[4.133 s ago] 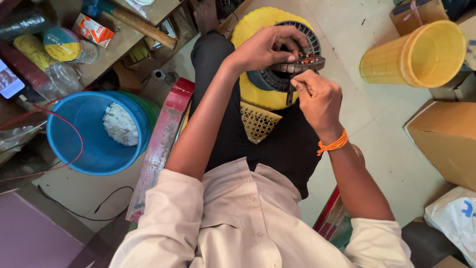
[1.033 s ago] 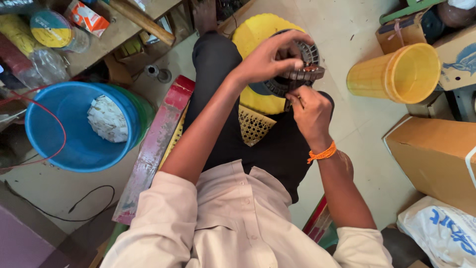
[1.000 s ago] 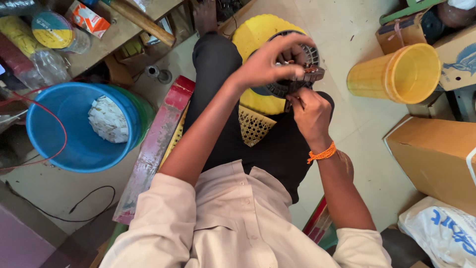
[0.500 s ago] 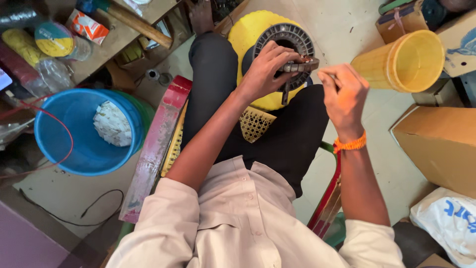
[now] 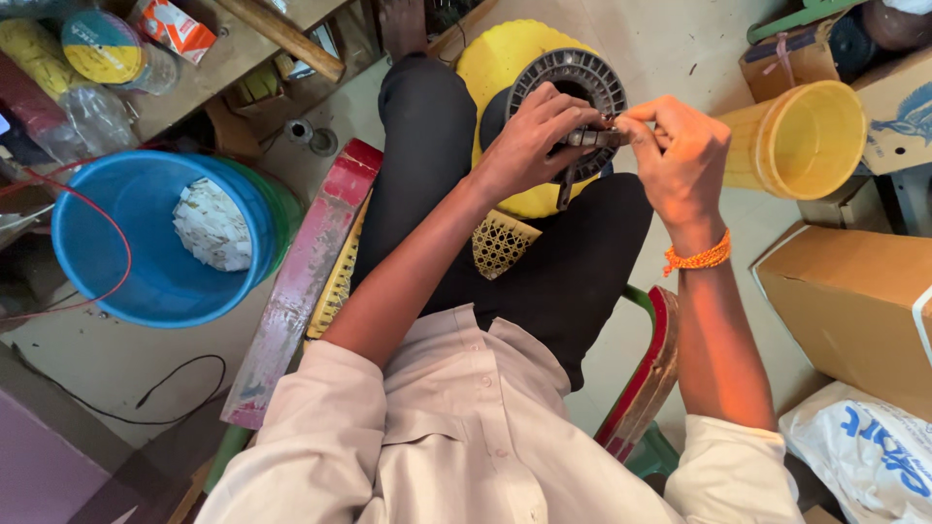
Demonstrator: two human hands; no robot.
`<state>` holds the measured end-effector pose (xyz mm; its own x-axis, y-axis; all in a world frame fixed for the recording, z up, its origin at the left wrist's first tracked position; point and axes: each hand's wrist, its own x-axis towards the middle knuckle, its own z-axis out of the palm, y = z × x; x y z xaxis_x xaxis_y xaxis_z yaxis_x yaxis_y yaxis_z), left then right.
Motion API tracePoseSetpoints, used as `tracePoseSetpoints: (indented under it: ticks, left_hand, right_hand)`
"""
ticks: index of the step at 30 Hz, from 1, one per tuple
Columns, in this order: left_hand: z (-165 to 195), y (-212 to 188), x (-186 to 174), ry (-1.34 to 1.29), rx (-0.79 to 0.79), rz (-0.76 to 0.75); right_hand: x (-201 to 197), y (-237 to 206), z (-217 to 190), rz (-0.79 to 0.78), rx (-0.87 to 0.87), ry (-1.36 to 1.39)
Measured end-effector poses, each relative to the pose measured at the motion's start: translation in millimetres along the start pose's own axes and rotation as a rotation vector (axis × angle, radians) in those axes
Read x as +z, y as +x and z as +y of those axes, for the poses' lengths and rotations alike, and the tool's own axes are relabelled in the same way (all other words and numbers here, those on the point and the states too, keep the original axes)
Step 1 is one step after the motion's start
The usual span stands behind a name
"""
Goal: The person sits and works on a small electrical component, likely a motor stator, resting on a yellow plastic stool. They repeatedly insert and adjust thin copper wires into the component's slots using both hands.
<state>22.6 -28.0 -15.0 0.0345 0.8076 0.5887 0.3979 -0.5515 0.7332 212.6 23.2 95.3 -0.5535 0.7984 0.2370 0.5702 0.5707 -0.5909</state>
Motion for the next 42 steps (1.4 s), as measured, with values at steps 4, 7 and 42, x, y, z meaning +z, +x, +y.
tracePoseSetpoints:
  ticks: [4,7,42]
  left_hand:
    - [2.9,1.2,-0.8,0.017,0.014,-0.012]
    - [2.7,3.2,-2.4,-0.017,-0.033,-0.038]
    - [-33.5,34.4,-29.0,-0.627,-0.37,-0.351]
  right_hand:
    - [-1.3,14.7,16.8,0.029,-0.051,-0.149]
    - [6.9,32.0,31.7,0.018,-0.197,-0.136]
    - [55.0,-53.2,-8.2,0.053,-0.17,-0.153]
